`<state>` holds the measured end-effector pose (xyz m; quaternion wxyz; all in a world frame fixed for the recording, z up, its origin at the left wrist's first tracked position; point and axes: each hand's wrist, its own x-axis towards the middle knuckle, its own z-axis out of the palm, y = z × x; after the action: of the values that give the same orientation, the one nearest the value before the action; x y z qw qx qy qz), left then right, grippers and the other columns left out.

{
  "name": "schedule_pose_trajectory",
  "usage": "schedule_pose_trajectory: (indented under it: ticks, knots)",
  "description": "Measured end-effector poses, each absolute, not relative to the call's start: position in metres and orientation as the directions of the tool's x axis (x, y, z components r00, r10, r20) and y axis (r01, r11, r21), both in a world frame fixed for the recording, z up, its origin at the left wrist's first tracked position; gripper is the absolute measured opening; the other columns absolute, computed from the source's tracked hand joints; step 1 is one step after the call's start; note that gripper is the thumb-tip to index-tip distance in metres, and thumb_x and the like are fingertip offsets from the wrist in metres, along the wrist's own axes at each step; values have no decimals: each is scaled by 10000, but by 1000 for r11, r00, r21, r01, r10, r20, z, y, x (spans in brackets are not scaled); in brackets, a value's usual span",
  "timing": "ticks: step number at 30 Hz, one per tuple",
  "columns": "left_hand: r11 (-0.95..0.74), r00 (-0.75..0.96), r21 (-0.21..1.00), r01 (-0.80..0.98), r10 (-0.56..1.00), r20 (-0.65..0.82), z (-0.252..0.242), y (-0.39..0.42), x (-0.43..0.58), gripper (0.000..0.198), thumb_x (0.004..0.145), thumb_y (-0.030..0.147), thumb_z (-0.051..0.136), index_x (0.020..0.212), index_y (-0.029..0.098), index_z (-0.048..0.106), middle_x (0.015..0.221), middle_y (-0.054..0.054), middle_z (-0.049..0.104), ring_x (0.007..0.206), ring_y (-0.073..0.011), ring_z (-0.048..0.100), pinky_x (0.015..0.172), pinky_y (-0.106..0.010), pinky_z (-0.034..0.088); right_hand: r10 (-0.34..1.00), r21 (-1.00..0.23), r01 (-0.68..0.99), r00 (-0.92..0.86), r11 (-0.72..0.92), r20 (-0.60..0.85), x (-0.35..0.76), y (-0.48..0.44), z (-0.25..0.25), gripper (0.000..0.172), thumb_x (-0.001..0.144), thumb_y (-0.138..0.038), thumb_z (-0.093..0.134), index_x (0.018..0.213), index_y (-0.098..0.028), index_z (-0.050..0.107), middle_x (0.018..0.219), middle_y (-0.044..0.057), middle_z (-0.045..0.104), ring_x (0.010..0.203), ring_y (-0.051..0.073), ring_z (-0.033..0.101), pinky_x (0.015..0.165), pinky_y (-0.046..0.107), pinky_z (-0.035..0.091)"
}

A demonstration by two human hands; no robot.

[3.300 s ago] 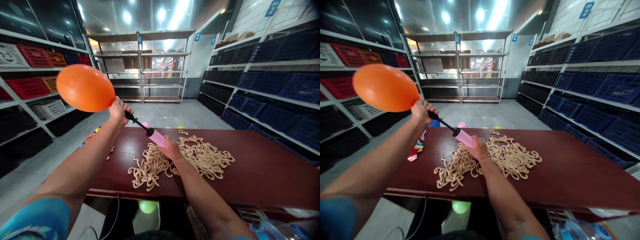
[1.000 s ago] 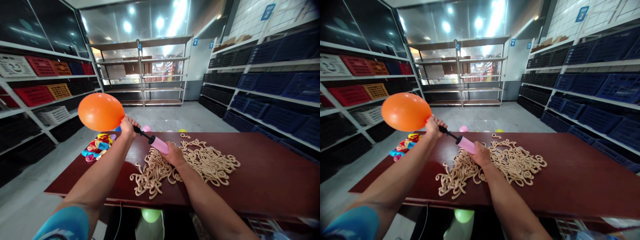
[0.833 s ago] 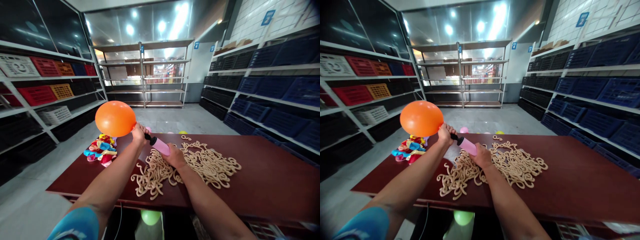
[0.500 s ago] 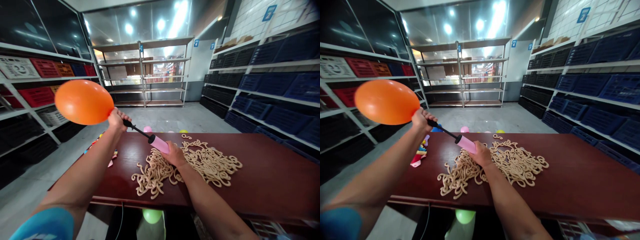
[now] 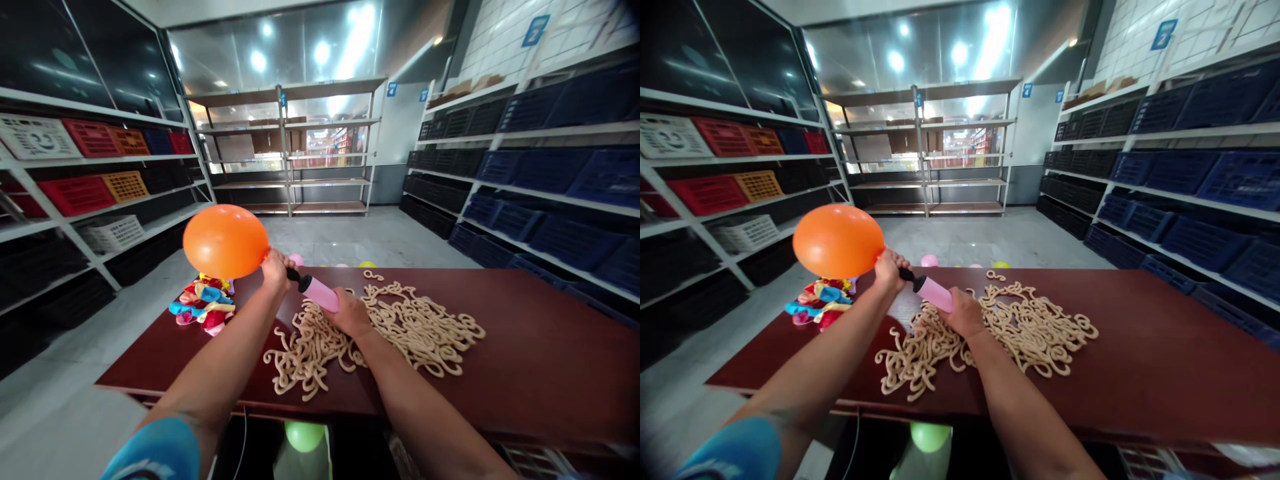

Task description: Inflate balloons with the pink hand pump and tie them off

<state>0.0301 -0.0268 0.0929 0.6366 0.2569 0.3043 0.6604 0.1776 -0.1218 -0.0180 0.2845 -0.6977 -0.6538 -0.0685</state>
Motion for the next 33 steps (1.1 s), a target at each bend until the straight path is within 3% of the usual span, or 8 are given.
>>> schedule_pose_trajectory:
  ticks: [6, 12, 17, 20, 25, 29, 33]
  knots:
    - [30, -37, 730, -683, 997, -75, 89, -24, 17, 396, 834, 457, 411, 552, 193, 320, 423, 56, 280, 345, -92, 355, 376, -229, 332, 872, -309, 949, 95, 67, 481, 174, -122, -16, 388, 717, -420, 610, 1026, -206, 514, 898, 48, 632, 819, 202, 588, 657, 269, 375]
    - [-103, -129, 750, -653, 991, 24, 146, -4, -42, 350, 835, 438, 401, 592, 187, 383, 432, 58, 282, 345, -87, 353, 364, -215, 316, 848, -331, 938, 93, 102, 522, 173, -119, -14, 383, 705, -385, 615, 1026, -201, 520, 889, 53, 629, 810, 200, 582, 670, 273, 378]
    - [-174, -147, 765, -620, 984, 104, 177, 4, -62, 235, 837, 366, 383, 771, 169, 492, 449, 59, 306, 354, -90, 374, 356, -201, 296, 816, -339, 935, 118, 100, 565, 176, -118, -17, 365, 700, -402, 592, 997, -198, 532, 849, 52, 619, 770, 198, 582, 640, 277, 377]
    - [-202, -171, 761, -617, 978, 121, 165, 1, -49, 112, 802, 263, 403, 858, 190, 468, 470, 59, 346, 374, -97, 406, 368, -194, 300, 830, -324, 944, 134, 59, 541, 177, -118, -19, 347, 691, -393, 605, 969, -199, 533, 835, 49, 617, 749, 188, 576, 628, 269, 370]
    - [-158, -150, 752, -640, 985, 80, 118, -13, -5, 200, 730, 180, 419, 923, 224, 443, 572, 35, 471, 382, -92, 428, 373, -196, 310, 863, -283, 959, 133, 12, 488, 179, -118, -22, 368, 694, -418, 614, 975, -199, 522, 835, 49, 618, 739, 187, 573, 623, 266, 359]
    - [-69, -94, 765, -641, 996, 11, 86, -26, 27, 94, 719, 200, 437, 799, 189, 485, 628, 5, 504, 387, -77, 433, 361, -196, 313, 876, -274, 962, 132, 1, 465, 178, -119, -22, 364, 711, -429, 601, 976, -195, 514, 852, 56, 621, 750, 191, 575, 623, 268, 356]
    - [-54, -115, 771, -634, 993, -25, 84, -27, 28, 43, 673, 130, 451, 673, 171, 463, 652, -17, 524, 405, -80, 454, 361, -202, 321, 870, -281, 959, 117, 25, 479, 176, -121, -18, 383, 710, -431, 607, 999, -198, 512, 882, 62, 619, 799, 196, 575, 644, 267, 367]
